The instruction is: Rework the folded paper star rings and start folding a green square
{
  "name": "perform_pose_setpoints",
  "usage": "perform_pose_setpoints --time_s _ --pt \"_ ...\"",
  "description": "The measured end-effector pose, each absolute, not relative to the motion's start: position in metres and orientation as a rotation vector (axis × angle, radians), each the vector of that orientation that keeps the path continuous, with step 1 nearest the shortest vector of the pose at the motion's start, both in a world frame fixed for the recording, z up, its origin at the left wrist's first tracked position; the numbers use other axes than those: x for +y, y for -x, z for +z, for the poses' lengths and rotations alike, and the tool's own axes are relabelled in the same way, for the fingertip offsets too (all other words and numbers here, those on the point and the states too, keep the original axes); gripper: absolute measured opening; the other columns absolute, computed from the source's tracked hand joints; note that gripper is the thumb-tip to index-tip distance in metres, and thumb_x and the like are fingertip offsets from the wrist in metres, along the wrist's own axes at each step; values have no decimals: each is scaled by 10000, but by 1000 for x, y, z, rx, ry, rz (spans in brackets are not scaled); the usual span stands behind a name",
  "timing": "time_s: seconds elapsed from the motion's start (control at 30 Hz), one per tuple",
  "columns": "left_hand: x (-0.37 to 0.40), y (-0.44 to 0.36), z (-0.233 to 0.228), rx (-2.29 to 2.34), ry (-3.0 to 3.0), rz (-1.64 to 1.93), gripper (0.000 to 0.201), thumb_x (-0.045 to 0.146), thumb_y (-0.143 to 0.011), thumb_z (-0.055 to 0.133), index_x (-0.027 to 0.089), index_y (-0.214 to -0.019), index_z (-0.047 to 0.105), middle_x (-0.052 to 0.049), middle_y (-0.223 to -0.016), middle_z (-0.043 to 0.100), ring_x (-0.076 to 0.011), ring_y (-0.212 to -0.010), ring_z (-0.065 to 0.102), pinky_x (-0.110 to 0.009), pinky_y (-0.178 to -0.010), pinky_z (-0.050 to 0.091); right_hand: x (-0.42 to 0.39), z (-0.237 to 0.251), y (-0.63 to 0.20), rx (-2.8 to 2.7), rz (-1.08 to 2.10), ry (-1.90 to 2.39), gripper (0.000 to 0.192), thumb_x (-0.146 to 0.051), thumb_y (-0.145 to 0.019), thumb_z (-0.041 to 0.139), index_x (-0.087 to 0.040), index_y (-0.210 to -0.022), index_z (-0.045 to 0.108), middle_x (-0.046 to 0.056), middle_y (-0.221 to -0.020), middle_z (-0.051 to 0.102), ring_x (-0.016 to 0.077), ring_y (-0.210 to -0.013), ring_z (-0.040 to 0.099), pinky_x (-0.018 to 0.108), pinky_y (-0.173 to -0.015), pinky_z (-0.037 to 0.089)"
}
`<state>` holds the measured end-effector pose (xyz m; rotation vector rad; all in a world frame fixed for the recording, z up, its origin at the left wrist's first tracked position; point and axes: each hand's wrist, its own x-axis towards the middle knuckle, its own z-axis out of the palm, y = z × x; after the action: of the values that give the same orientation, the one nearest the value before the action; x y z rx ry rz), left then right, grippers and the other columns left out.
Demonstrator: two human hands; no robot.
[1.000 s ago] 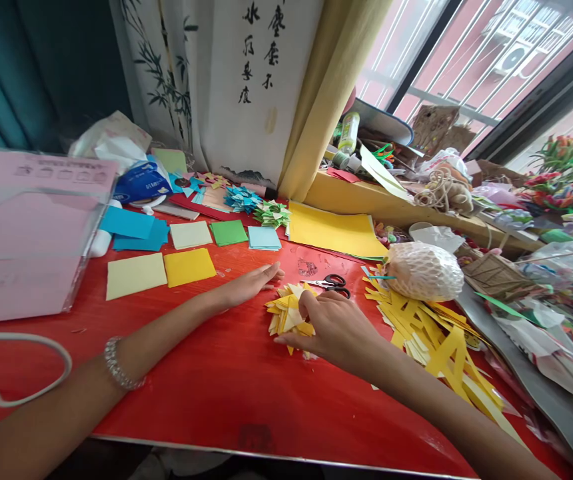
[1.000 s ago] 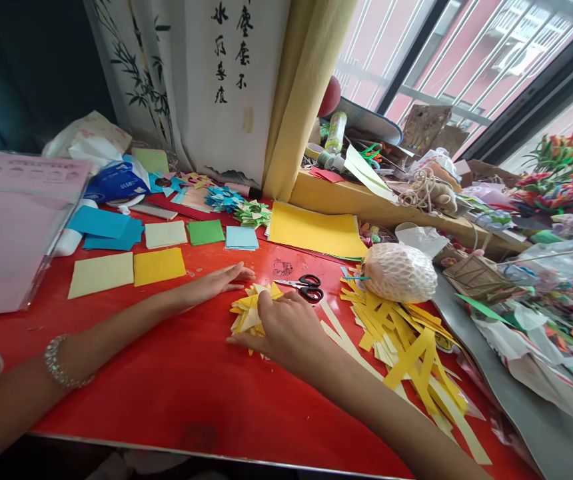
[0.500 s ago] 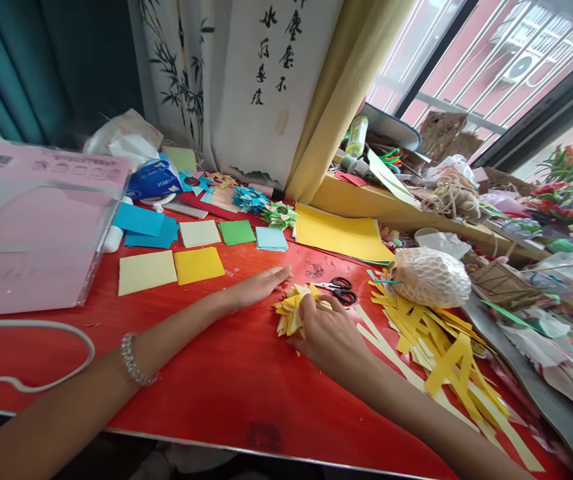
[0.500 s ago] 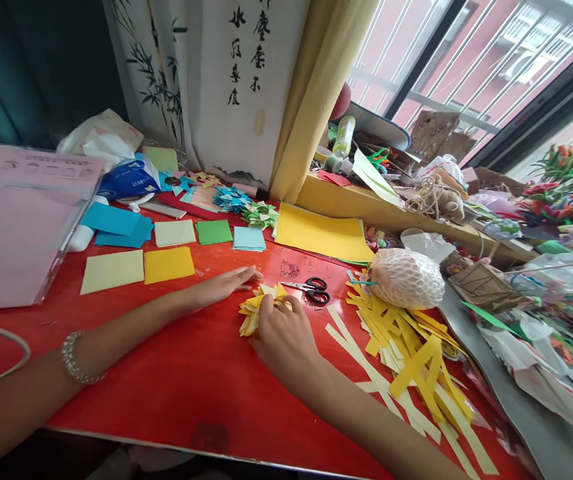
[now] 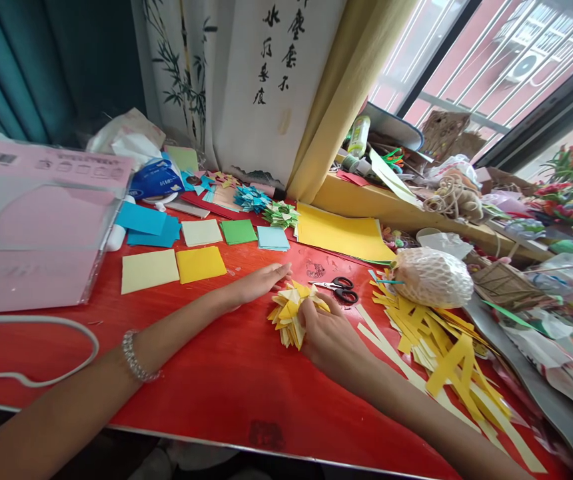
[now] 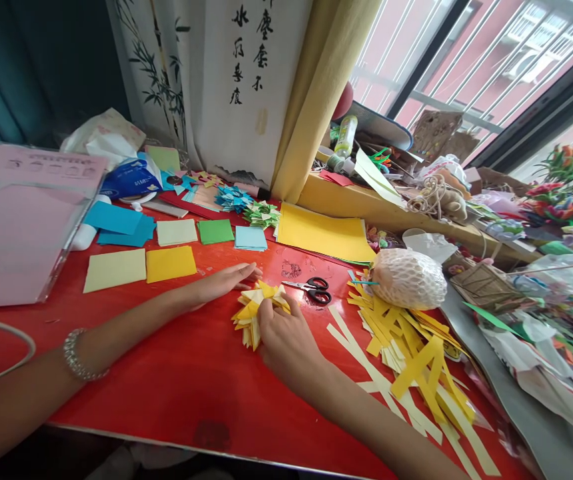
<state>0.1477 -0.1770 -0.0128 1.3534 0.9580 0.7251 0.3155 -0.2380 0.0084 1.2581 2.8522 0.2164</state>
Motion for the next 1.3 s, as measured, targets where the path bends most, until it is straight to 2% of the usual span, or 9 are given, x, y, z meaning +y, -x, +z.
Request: perform_pose_setpoints --time_s 0.23,0.4,0.73,0.93,1.03,1.13,1.23,1.3 --pt "-173 -147 -18 952 -1343 794 530 577 -818 347 125 -1052 493 -117 -1130 515 -212 -1053 478 -322 -893 391 -238 20 -329 2900 167 -954 240 -24 -629 360 -147 -835 365 4 -654 492 154 -611 489 437 -985 178" --pt "-171 -146 -22 931 -1335 796 533 591 -811 345 128 -1021 504 -115 -1074 544 -211 -988 511 -332 -870 397 -230 23 -338 2919 179 -716 230 -11 -654 332 -162 -825 367 -6 -669 465 139 -603 460 427 -1002 178" --pt "-176 -140 -4 847 -1605 554 430 520 -818 402 146 -972 547 -71 -1022 570 -201 -961 511 -283 -804 391 -225 28 -342 2915 152 -632 219 -7 -669 332 -158 -816 392 -11 -688 468 121 -592 466 484 -1039 66" --pt "-176 -139 -4 915 -1631 564 431 512 -799 431 179 -1052 536 -52 -1057 577 -207 -975 521 -276 -801 390 -230 41 -345 2965 -104 -753 246 -32 -711 439 -170 -910 397 31 -873 553 166 -825 554 535 -1036 78" --pt "-175 -138 -3 901 -1648 551 420 501 -817 401 166 -1018 556 -56 -1059 579 -200 -975 520 -270 -819 380 -237 51 -349 2983 -191 -769 274 -120 -761 518 -179 -1002 403 52 -1012 558 189 -978 529 549 -1043 42" --pt "-172 -135 -4 862 -1689 537 412 496 -826 385 170 -996 569 -47 -1052 586 -193 -991 509 -261 -833 367 -245 65 -355 2998 -194 -857 393 -229 -775 574 -202 -1118 384 60 -1125 534 214 -1092 471 555 -1048 13" --pt "-169 -129 -2 896 -1747 478 418 513 -808 409 195 -1027 570 -31 -1074 583 -198 -1000 504 -251 -826 364 -251 75 -364 3053 -148 -1072 429 -319 -805 552 -224 -1179 365 58 -1175 513 229 -1144 429 538 -1055 84" --pt "-168 -123 3 929 -1810 406 423 527 -791 432 218 -1042 575 -15 -1092 577 -204 -1006 503 -247 -826 361 -251 75 -369 3068 -178 -1292 385 -345 -829 513 -237 -1173 378 56 -1180 507 229 -1137 435 508 -1030 218"
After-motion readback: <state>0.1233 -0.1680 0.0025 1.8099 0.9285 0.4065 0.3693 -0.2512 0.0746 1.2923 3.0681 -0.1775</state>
